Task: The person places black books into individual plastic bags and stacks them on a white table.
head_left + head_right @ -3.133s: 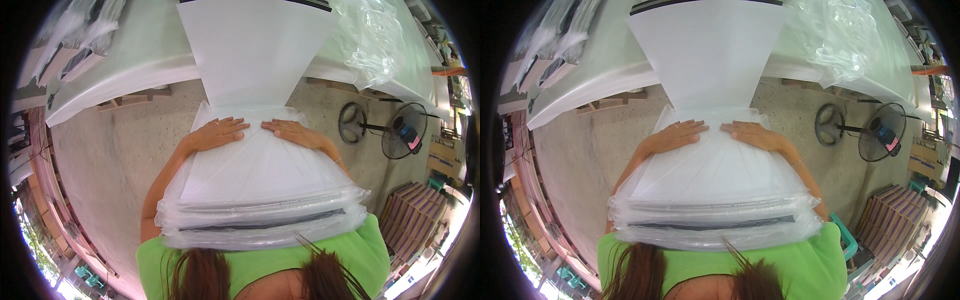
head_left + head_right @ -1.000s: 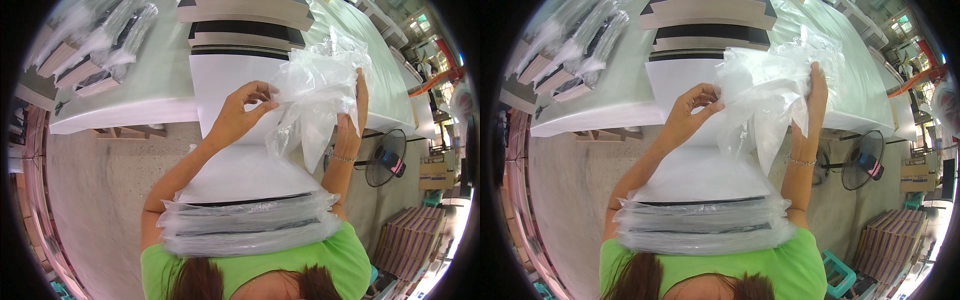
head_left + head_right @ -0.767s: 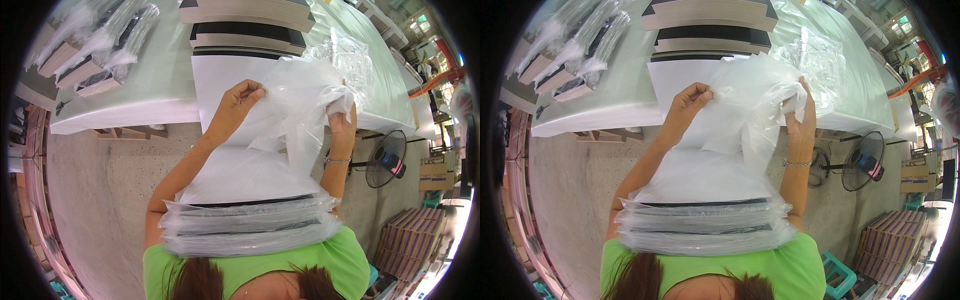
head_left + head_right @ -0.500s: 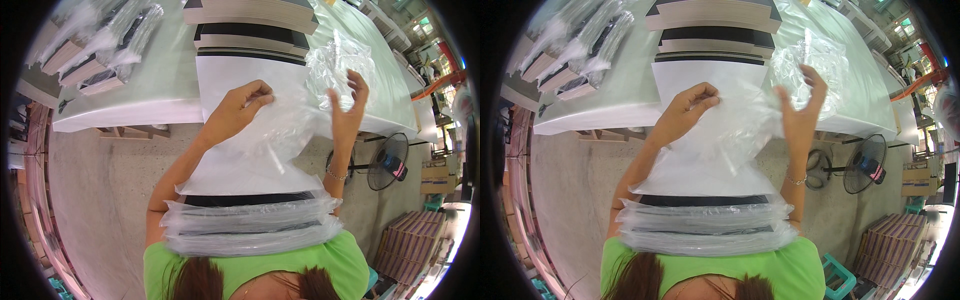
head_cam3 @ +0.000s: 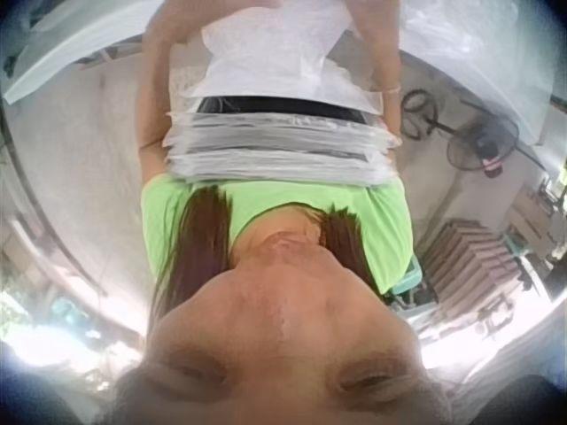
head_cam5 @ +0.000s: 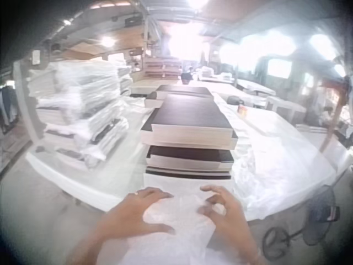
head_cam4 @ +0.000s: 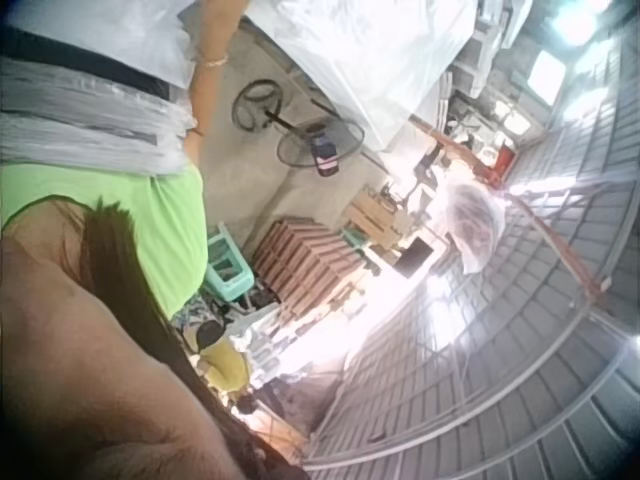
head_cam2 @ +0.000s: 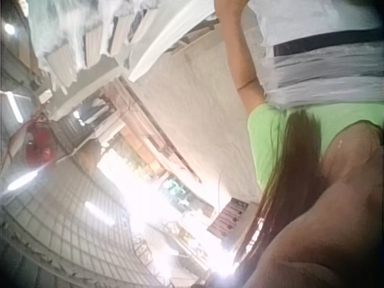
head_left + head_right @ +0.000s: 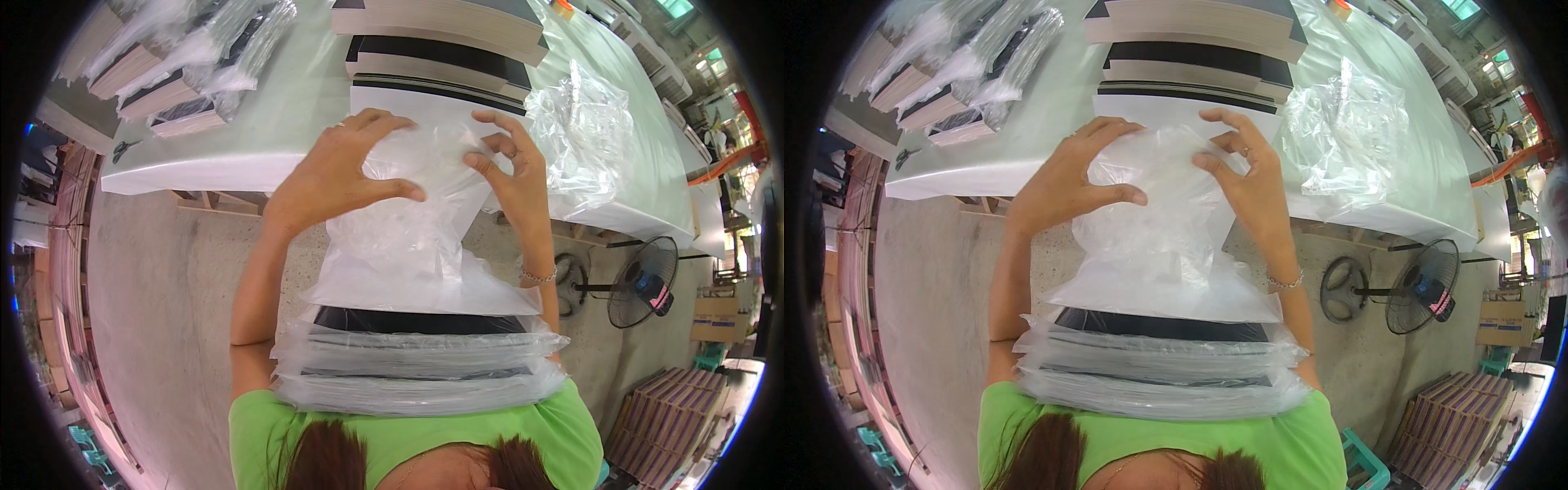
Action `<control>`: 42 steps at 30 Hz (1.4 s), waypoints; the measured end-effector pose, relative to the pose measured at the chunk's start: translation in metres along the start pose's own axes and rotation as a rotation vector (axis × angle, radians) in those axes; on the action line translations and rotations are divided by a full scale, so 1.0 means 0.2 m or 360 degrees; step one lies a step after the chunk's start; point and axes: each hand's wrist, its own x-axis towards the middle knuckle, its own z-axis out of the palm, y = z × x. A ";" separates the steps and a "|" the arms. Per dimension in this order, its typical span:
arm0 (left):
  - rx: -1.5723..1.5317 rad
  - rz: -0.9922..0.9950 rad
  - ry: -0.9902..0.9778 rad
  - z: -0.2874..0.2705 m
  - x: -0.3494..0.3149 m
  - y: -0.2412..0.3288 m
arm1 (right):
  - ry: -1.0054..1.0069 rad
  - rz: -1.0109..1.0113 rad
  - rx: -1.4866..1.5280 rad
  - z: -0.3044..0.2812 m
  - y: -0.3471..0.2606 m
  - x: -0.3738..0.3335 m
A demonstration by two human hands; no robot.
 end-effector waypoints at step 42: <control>-0.0063 -0.0495 -0.0233 -0.03 -0.21 0.16 | 0.0172 -0.0282 -0.0019 0.13 0.16 -0.14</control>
